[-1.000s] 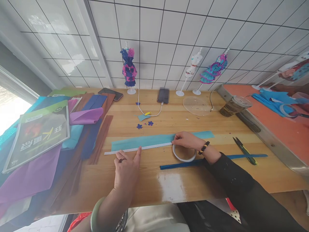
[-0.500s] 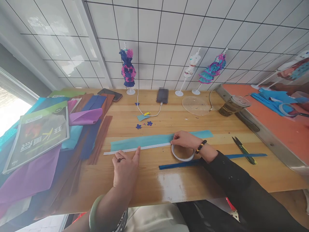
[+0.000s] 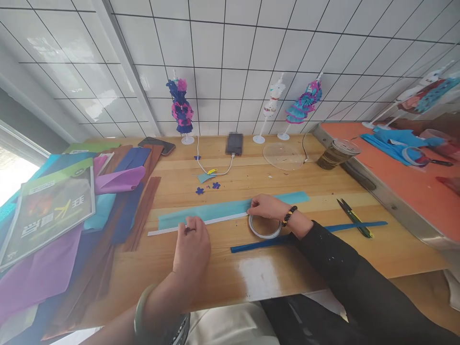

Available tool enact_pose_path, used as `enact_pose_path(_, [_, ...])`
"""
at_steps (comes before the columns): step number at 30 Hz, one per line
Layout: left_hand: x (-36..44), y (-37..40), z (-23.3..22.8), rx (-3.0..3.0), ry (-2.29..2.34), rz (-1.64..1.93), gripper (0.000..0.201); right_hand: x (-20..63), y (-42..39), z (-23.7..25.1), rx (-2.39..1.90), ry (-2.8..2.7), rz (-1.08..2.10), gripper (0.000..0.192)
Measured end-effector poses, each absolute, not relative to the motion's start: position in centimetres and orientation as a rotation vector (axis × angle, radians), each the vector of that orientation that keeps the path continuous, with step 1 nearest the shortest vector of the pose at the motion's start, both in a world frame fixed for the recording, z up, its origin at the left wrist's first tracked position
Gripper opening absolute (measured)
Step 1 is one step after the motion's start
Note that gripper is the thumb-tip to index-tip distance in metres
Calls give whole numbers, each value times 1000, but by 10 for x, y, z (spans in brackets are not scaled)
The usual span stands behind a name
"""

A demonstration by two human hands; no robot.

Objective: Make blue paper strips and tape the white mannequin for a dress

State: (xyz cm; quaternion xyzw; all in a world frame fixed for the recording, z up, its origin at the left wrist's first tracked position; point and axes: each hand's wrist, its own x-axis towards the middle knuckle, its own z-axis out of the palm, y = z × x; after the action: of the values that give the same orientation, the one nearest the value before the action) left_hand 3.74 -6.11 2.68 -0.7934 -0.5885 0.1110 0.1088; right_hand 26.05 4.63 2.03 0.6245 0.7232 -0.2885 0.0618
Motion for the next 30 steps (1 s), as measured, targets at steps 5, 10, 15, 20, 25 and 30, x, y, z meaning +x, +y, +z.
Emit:
enact_pose_path(5, [69, -50, 18, -2664, -1465, 130, 38, 261, 47, 19, 1888, 2186, -868, 21])
enact_pose_path(10, [95, -35, 9, -2722, -1361, 44, 38, 260, 48, 17, 1888, 2180, -863, 20])
enact_pose_path(15, [102, -25, 13, -2774, -1373, 79, 32, 260, 47, 19, 1899, 2184, -872, 21])
enact_pose_path(20, [100, -18, 18, -2807, -1370, 145, 34, 260, 47, 19, 1910, 2177, -903, 19])
enact_pose_path(25, [97, -15, 11, -2816, -1329, 129, 39, 263, 49, 18, 1907, 2170, -1009, 21])
enact_pose_path(30, [97, -18, 2, -2784, -1305, 47, 41, 273, 42, 29, 1824, 2137, -1297, 28])
